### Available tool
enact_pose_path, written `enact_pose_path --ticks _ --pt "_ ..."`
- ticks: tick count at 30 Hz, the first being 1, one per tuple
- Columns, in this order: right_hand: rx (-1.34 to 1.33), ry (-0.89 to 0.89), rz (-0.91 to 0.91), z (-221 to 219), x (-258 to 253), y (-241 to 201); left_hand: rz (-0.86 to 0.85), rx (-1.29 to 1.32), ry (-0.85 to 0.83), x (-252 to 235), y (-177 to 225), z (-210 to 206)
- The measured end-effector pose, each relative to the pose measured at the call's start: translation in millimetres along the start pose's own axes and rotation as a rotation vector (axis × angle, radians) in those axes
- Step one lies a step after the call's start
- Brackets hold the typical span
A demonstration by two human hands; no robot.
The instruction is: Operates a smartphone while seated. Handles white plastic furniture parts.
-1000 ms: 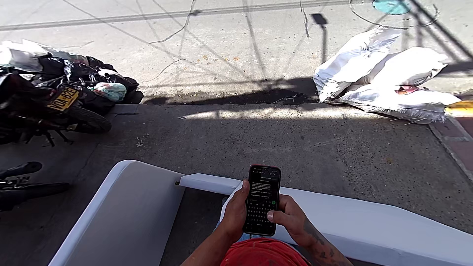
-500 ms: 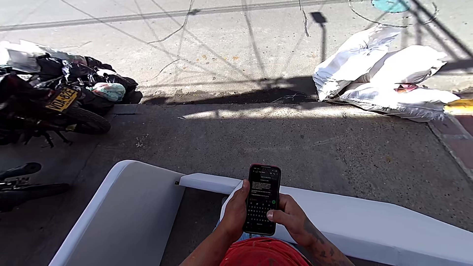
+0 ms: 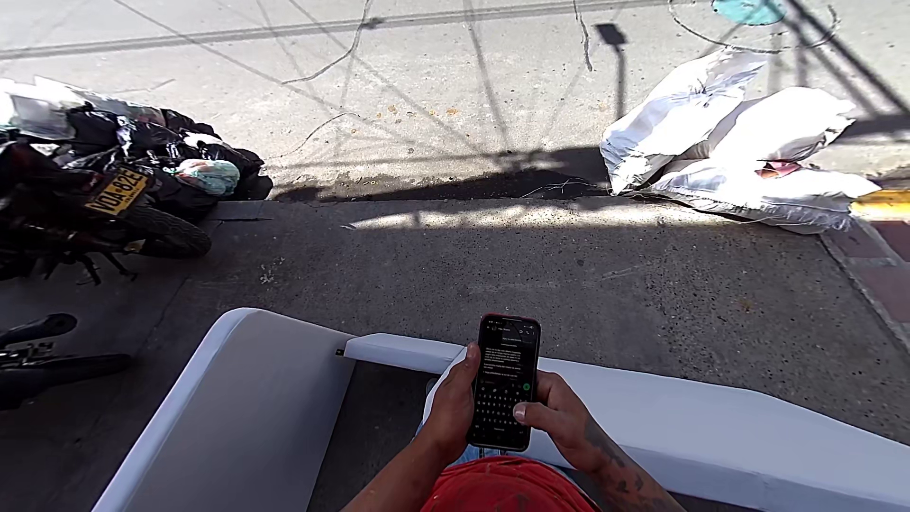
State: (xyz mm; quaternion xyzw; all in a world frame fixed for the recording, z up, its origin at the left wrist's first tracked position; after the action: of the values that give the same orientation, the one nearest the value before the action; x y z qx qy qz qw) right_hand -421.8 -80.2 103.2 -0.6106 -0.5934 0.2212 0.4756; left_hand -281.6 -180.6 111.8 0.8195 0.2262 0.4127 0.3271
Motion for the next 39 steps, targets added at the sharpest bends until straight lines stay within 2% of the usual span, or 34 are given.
enact_pose_path --ticks 39 --pt "-0.024 0.009 -0.006 -2.1 -0.4 3.3 0.000 0.018 0.006 0.8 -0.8 1.7"
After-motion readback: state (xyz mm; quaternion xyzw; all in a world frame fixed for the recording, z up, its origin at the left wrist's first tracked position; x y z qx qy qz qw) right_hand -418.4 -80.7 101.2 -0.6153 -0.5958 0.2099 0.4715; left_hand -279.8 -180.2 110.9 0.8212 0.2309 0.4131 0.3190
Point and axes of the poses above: each hand's wrist, its own x-axis away from the middle knuckle, its own z-axis out of the back of the hand, y = z × x, the point moved 3 cm from there along -x, towards the middle knuckle, and after that the axes turned 14 degrees about y, right-handed, at the moved point
